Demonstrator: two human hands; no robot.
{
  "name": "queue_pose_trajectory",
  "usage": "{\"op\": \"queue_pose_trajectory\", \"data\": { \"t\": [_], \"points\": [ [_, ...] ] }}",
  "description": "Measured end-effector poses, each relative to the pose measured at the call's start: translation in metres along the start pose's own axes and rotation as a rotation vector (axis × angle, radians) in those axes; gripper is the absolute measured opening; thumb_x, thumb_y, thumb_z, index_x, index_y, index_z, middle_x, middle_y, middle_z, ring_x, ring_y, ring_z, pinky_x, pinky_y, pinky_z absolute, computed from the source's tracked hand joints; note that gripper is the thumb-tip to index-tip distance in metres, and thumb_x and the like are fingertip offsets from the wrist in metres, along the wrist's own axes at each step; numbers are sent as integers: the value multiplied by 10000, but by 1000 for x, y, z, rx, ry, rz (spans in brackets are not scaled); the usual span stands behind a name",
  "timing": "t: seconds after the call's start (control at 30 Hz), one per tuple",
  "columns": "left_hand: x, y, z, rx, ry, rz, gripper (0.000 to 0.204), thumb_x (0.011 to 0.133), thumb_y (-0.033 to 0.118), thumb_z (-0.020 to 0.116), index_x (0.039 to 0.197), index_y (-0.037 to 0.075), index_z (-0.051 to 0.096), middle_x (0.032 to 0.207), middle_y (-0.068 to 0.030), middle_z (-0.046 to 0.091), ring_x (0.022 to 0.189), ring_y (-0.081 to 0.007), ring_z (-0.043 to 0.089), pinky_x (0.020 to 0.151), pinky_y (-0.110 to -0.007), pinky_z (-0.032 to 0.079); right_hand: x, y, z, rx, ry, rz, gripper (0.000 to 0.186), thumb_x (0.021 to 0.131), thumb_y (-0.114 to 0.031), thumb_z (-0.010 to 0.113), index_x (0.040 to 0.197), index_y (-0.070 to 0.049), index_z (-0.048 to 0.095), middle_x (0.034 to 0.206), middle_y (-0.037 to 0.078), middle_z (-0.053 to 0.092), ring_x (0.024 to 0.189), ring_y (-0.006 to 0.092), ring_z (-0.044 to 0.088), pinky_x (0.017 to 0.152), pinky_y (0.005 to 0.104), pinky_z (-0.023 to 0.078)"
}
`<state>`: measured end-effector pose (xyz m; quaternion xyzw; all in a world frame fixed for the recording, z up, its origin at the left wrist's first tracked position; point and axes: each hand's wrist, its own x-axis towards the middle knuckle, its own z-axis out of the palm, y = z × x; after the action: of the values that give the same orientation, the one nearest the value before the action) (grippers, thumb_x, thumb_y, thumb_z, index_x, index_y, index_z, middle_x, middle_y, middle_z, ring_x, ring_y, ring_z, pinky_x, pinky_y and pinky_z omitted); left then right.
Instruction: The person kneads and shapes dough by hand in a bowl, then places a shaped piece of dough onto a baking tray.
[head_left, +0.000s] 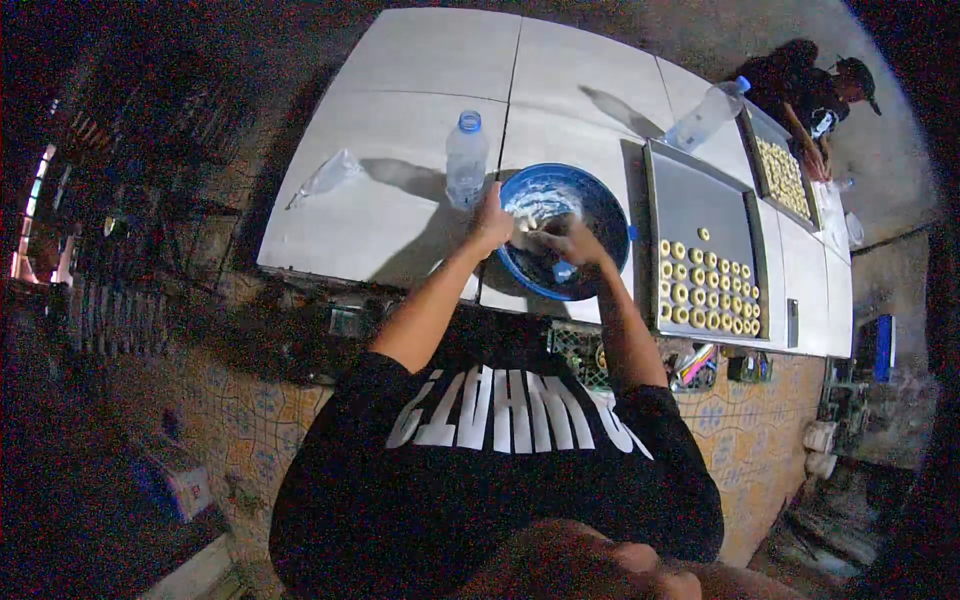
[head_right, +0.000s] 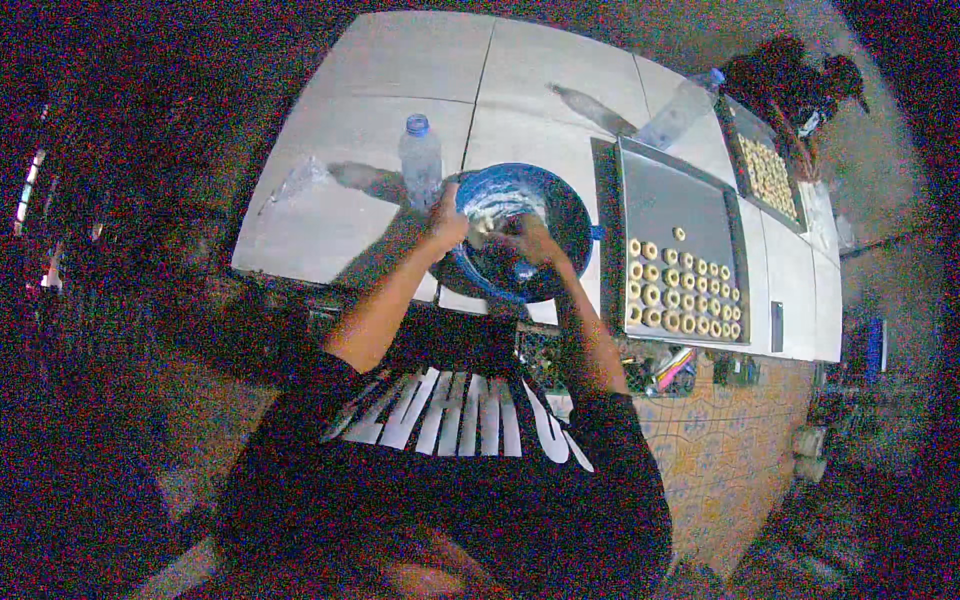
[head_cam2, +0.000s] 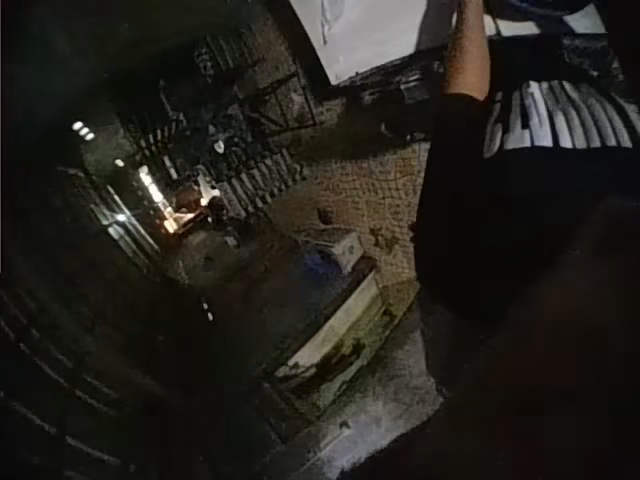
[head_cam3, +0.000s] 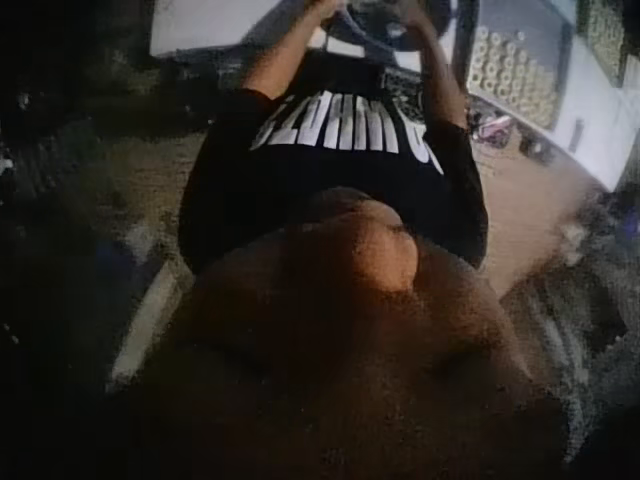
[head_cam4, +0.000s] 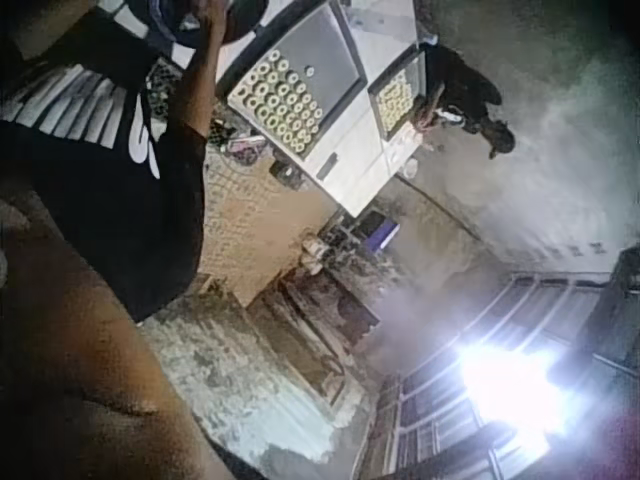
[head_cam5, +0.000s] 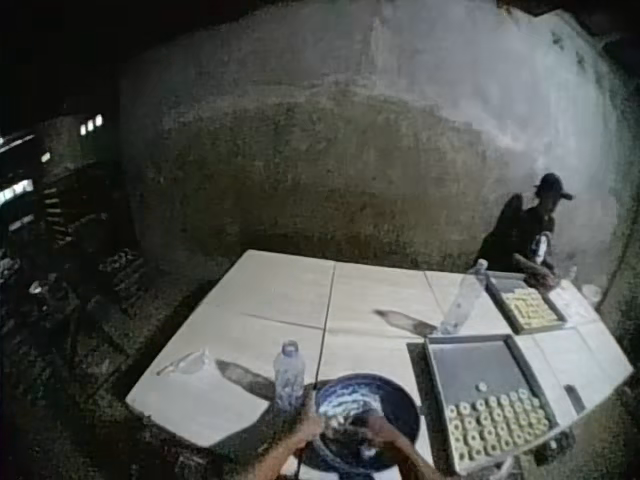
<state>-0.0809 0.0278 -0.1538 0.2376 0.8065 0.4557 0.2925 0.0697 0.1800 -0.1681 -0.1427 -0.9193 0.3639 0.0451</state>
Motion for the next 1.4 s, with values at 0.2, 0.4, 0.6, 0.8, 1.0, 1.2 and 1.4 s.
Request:
{"op": "queue_pose_trajectory", "data": {
  "t": [0.2,0.4,0.6,0.8,1.0,1.2,1.4],
  "points": [
    [16,-19,22,-124,-25,152,733,761,-46,484,1466,-4,290,1476,-235,351,1397,-352,305,1160,-378,226,51,15,40,-257,80,-19,294,782,-239,697,956,-5,658,883,244,666,843,434,643,744,464,519],
    [5,-41,-7,4,207,235,632,778,-57,483,1401,-35,383,1361,-287,477,1289,-398,451,1099,-403,342,92,-37,52,-469,223,171,244,825,-252,646,925,-30,645,851,185,673,777,366,671,684,475,545],
    [14,-34,16,110,197,303,602,799,-19,527,1389,-20,403,1295,-285,536,1210,-419,520,1032,-429,409,102,87,73,-424,421,94,325,667,-312,768,802,-32,673,765,159,636,723,336,640,632,443,522],
    [1,-27,14,9,86,148,644,771,-16,526,1392,-38,356,1243,-308,542,1153,-459,530,998,-464,423,57,95,53,467,334,94,268,860,-209,630,1047,-19,605,995,118,652,903,197,631,708,344,531],
    [15,-37,20,-107,-58,195,635,805,23,536,1412,-18,353,1322,-265,519,1232,-404,504,1028,-446,408,18,17,25,13,179,131,545,806,-274,749,1235,-20,529,990,173,666,859,323,663,752,411,532],
    [23,-55,30,44,83,327,558,878,61,526,1408,-10,369,1327,-273,494,1289,-381,451,1090,-407,349,17,-13,61,-494,181,300,563,876,-249,620,1361,-33,434,1198,217,558,786,406,652,727,497,519],
    [9,-32,20,146,115,327,520,834,-33,511,1348,-26,434,1235,-298,551,1171,-434,530,1006,-441,419,22,12,74,-562,363,129,411,900,-195,519,1276,-29,520,959,206,624,780,382,648,644,498,508]
  ]
}}
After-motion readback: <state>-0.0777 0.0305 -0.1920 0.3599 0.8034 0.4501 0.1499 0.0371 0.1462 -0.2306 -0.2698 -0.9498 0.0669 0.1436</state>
